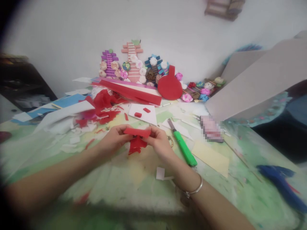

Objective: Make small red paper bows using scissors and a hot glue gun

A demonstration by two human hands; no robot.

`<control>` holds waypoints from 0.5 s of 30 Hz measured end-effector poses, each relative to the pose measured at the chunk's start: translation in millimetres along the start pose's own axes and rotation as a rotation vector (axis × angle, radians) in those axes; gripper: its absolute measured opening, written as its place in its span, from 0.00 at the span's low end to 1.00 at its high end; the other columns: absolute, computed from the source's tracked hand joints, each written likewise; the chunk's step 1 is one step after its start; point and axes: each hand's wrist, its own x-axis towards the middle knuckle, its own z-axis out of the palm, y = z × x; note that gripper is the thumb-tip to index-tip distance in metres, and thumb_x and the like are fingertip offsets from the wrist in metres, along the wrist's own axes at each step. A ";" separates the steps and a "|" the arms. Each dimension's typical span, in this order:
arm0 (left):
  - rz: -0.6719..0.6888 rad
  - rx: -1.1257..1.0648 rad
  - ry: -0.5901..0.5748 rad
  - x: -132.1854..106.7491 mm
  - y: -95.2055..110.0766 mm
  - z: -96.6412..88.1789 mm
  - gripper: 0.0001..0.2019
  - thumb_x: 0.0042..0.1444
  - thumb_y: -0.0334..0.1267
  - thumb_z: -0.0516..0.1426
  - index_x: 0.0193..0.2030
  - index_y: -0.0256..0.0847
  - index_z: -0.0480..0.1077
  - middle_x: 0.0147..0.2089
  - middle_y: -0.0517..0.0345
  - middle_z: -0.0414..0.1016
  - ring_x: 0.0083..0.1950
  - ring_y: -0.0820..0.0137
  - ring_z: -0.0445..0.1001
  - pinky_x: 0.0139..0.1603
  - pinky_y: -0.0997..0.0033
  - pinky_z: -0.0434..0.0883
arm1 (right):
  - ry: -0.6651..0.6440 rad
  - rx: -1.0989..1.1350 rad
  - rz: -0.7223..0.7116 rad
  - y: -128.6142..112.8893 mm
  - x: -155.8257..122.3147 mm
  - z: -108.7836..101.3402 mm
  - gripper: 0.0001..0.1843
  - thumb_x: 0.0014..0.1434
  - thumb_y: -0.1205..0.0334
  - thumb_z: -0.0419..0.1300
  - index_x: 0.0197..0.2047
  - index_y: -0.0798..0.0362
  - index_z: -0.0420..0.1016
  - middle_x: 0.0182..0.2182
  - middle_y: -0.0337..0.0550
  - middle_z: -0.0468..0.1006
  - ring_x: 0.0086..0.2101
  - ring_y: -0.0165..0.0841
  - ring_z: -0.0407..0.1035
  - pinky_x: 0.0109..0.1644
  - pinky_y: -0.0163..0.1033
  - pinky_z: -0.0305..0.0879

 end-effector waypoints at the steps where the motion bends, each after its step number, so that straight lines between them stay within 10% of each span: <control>1: -0.009 -0.005 0.001 -0.5 0.6 0.1 0.05 0.46 0.32 0.64 0.31 0.34 0.74 0.29 0.56 0.78 0.29 0.72 0.74 0.33 0.73 0.70 | -0.007 -0.003 -0.002 -0.7 0.0 -1.0 0.05 0.47 0.68 0.65 0.30 0.54 0.73 0.24 0.35 0.74 0.25 0.25 0.66 0.32 0.33 0.62; 15: -0.118 -0.263 -0.075 -4.2 8.6 -0.3 0.04 0.45 0.28 0.65 0.30 0.35 0.78 0.27 0.56 0.78 0.28 0.72 0.74 0.33 0.72 0.71 | -0.041 0.229 0.089 -11.6 -4.0 2.9 0.07 0.45 0.70 0.61 0.30 0.54 0.78 0.25 0.39 0.76 0.25 0.27 0.67 0.30 0.32 0.62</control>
